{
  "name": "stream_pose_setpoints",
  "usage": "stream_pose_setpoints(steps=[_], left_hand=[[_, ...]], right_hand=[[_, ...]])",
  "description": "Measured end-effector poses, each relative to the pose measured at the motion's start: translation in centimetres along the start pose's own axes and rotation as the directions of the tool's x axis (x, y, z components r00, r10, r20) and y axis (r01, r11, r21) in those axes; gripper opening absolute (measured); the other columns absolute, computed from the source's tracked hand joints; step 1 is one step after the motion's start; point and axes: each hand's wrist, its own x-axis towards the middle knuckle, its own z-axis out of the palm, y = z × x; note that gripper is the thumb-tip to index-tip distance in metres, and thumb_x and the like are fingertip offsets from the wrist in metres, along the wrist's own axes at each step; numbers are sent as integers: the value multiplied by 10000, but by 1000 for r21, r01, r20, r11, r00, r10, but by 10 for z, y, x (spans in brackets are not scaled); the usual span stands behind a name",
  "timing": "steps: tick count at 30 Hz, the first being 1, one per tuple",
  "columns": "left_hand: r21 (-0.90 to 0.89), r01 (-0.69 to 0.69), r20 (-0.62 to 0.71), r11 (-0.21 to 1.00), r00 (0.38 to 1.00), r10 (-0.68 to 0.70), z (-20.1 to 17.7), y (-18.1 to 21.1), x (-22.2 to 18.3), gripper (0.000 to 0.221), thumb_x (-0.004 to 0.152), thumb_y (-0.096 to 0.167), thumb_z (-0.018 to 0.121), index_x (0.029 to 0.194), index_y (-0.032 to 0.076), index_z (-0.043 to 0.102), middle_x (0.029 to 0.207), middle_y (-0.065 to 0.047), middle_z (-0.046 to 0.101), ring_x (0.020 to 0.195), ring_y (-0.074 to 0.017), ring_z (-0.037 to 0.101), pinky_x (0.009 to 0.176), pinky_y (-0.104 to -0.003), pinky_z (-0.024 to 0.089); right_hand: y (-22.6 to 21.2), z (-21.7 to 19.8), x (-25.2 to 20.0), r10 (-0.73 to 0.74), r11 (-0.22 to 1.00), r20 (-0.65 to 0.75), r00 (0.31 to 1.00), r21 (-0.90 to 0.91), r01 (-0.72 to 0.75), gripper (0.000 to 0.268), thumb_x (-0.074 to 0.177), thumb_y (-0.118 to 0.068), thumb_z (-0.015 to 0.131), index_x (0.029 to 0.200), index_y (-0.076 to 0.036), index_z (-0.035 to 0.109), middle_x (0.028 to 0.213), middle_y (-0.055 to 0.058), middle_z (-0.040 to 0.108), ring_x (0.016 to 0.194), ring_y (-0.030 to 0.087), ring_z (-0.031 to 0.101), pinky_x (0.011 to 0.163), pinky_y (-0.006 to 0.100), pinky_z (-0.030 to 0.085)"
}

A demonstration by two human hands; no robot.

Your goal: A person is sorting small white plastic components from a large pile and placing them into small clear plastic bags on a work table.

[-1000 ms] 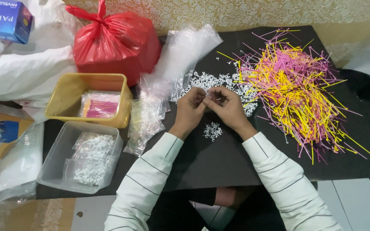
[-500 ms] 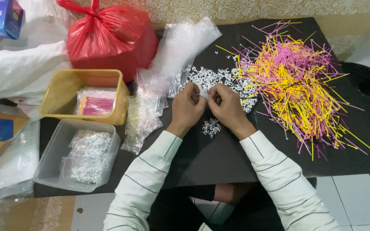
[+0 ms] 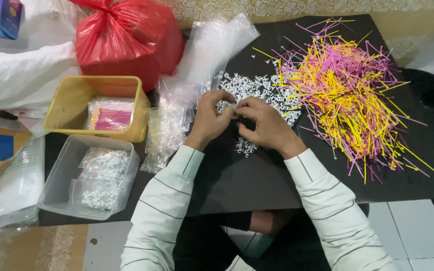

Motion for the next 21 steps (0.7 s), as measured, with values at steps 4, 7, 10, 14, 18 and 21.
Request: stream_pose_setpoints(steps=[4, 7, 10, 14, 18, 21], left_hand=[[15, -3, 36, 1000, 999, 3, -2, -5, 0, 228, 741, 122, 631, 923, 195, 747, 882, -33, 738, 1023, -291, 679, 995, -450, 450], [14, 19, 74, 1000, 997, -20, -7, 3, -1, 275, 783, 179, 586, 987, 174, 770, 902, -51, 733, 1084, -302, 649, 1065, -464, 392], [-62, -80, 104, 995, 991, 86, -10, 5, -1, 421, 749, 324, 669, 1143, 202, 754, 967, -46, 722, 1140, -310, 597, 1082, -479, 361], [-160, -87, 118, 983, 987, 106, -15, 17, -2, 444, 782, 314, 777, 1202, 175, 740, 1011, -75, 728, 1139, -304, 599, 1067, -470, 388], [-310, -28, 115, 950, 991, 66, -15, 27, -4, 415, 840, 316, 832, 1191, 111, 745, 994, -124, 747, 1083, -293, 644, 1017, -462, 443], [-408, 74, 147, 910, 989, -15, -8, 32, -7, 404, 831, 293, 855, 1170, 97, 753, 968, -85, 747, 1037, -197, 622, 997, -415, 452]], right_hand=[[5, 0, -2, 8, 1000, -17, 1000, -15, -8, 157, 833, -52, 728, 983, -76, 766, 1070, 127, 694, 1025, 358, 685, 867, 446, 561], [1, -5, 0, -26, 997, -71, 997, -76, 21, 148, 852, -61, 750, 993, -99, 776, 1126, 113, 674, 1014, 334, 671, 861, 437, 559], [-2, -8, 2, -69, 997, -183, 981, 27, 75, 96, 871, -33, 763, 959, -70, 753, 1127, 133, 657, 936, 336, 662, 788, 428, 556], [-6, -15, 1, -25, 990, -279, 960, 129, 63, 120, 896, -2, 754, 965, -100, 766, 1134, 100, 661, 907, 271, 649, 741, 359, 552], [-4, -14, -1, -7, 985, -298, 954, 160, 57, 143, 898, 13, 759, 988, -97, 774, 1112, 94, 668, 897, 261, 657, 698, 319, 549], [-13, -14, 1, -26, 979, -317, 948, 182, 87, 134, 886, 28, 765, 968, -77, 777, 1029, 108, 705, 903, 298, 680, 694, 330, 551]])
